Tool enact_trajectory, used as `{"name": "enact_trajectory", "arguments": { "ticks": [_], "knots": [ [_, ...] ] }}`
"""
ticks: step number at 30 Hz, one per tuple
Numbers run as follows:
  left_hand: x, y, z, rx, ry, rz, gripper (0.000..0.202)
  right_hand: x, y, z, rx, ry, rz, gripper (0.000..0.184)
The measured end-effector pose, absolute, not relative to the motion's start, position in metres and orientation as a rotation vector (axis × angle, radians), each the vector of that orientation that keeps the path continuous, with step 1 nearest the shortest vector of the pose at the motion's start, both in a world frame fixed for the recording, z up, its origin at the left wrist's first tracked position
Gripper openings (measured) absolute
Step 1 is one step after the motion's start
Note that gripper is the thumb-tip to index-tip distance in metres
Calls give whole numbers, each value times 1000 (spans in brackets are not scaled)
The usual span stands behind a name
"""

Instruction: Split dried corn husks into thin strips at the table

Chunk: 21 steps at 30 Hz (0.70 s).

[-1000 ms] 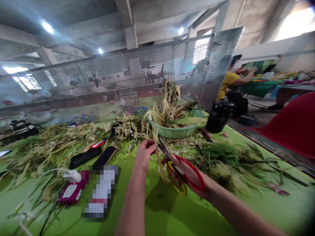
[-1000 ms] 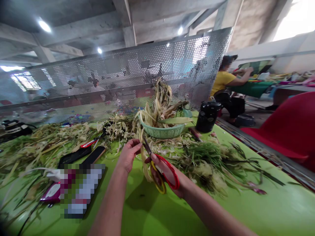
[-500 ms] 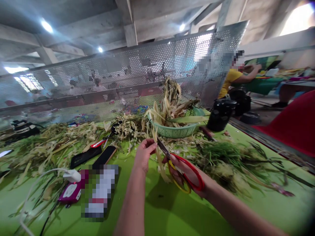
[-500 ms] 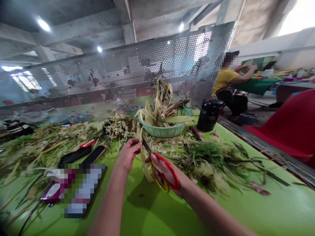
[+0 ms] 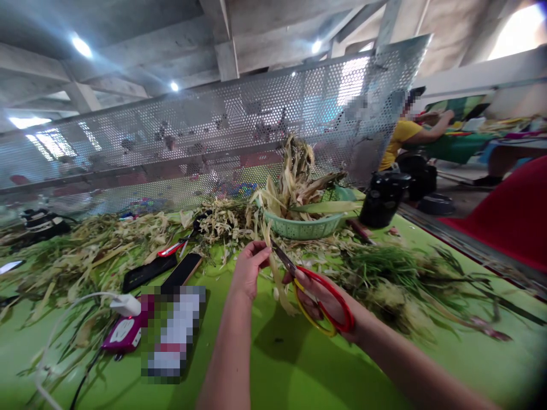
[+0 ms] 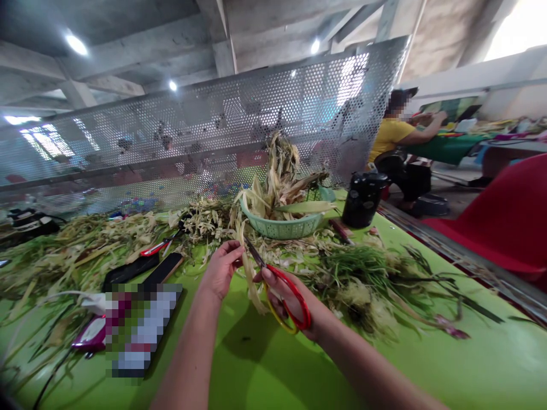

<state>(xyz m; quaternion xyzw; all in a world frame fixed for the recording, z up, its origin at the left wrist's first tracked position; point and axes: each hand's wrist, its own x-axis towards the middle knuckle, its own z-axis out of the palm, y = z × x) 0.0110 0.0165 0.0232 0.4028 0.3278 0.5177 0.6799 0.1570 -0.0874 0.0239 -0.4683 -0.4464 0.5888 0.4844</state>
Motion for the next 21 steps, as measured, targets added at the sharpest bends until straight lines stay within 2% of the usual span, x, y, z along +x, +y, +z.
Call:
{"name": "enact_trajectory", "arguments": {
  "ticks": [7, 10, 14, 17, 21],
  "knots": [
    [9, 18, 26, 871, 733, 1173, 31, 171, -91, 36, -1180, -1132, 1367, 47],
    [8, 17, 29, 855, 732, 1173, 33, 193, -95, 45, -1386, -1264, 1221, 47],
    [7, 15, 31, 839, 721, 1176, 35, 244, -97, 46, -1780, -1677, 716, 41],
    [6, 16, 30, 845, 713, 1177, 34, 284, -99, 39, -2143, -1788, 367, 50],
    [5, 17, 30, 832, 713, 1192, 35, 316, -103, 33, -2223, -1938, 92, 51]
  ]
}}
